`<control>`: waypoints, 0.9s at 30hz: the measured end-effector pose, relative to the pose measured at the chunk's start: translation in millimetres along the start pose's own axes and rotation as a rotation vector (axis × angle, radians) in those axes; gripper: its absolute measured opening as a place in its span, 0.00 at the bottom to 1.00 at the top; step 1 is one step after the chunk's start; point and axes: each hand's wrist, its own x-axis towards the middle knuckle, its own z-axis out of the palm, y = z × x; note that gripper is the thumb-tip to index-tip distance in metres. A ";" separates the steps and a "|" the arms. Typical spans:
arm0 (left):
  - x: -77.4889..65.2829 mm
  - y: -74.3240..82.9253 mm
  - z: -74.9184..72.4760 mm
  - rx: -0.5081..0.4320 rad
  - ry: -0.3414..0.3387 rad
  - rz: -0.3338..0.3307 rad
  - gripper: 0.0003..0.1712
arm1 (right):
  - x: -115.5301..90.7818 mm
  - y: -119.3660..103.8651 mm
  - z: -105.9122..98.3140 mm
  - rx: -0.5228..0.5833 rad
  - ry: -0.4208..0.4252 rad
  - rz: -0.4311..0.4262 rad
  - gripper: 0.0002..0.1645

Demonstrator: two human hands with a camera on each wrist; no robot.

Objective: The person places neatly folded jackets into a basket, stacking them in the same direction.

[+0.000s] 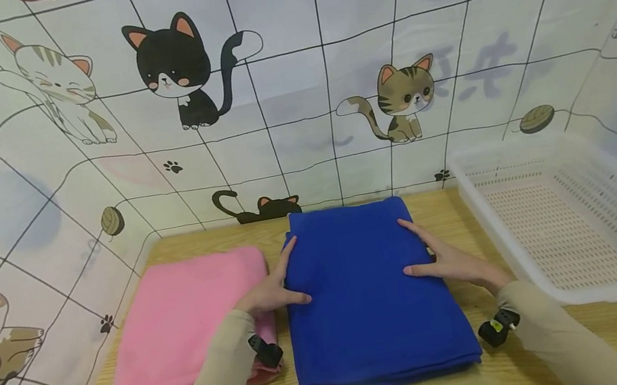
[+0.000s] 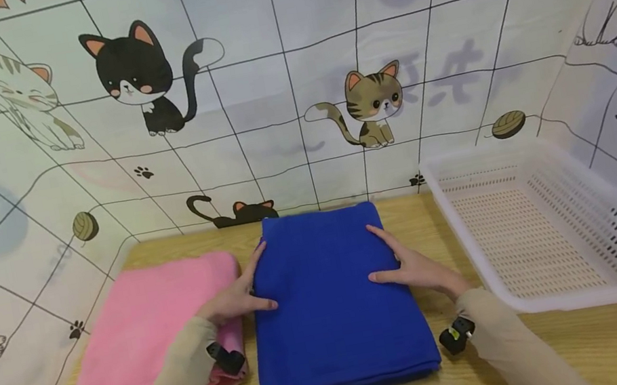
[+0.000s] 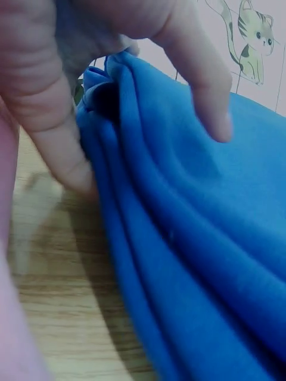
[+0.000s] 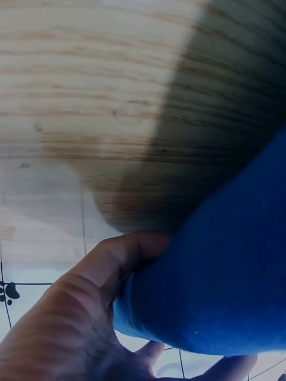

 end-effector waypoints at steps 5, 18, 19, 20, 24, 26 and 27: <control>-0.8 0.1 -1.4 -0.093 -0.034 -0.022 0.56 | -0.9 -0.4 0.0 0.012 0.006 0.006 0.54; -1.1 0.6 -3.9 -0.173 0.042 -0.013 0.55 | -1.8 -4.7 -0.3 0.089 0.030 -0.001 0.53; -1.0 0.5 -3.9 -0.187 0.044 -0.011 0.56 | -2.2 -5.5 -0.4 0.099 0.031 -0.002 0.53; -0.9 0.5 -3.9 -0.200 0.045 -0.008 0.56 | -2.5 -6.4 -0.4 0.108 0.034 -0.003 0.52; 0.0 1.6 -3.6 -0.255 0.057 -0.008 0.57 | -3.8 -10.3 -1.0 0.133 0.052 0.008 0.53; 0.3 3.1 -3.8 -0.272 0.068 -0.004 0.56 | -4.3 -12.8 -1.6 0.136 0.067 0.012 0.53; 0.4 4.2 -3.9 -0.283 0.074 -0.003 0.56 | -4.5 -14.2 -1.9 0.137 0.073 0.013 0.53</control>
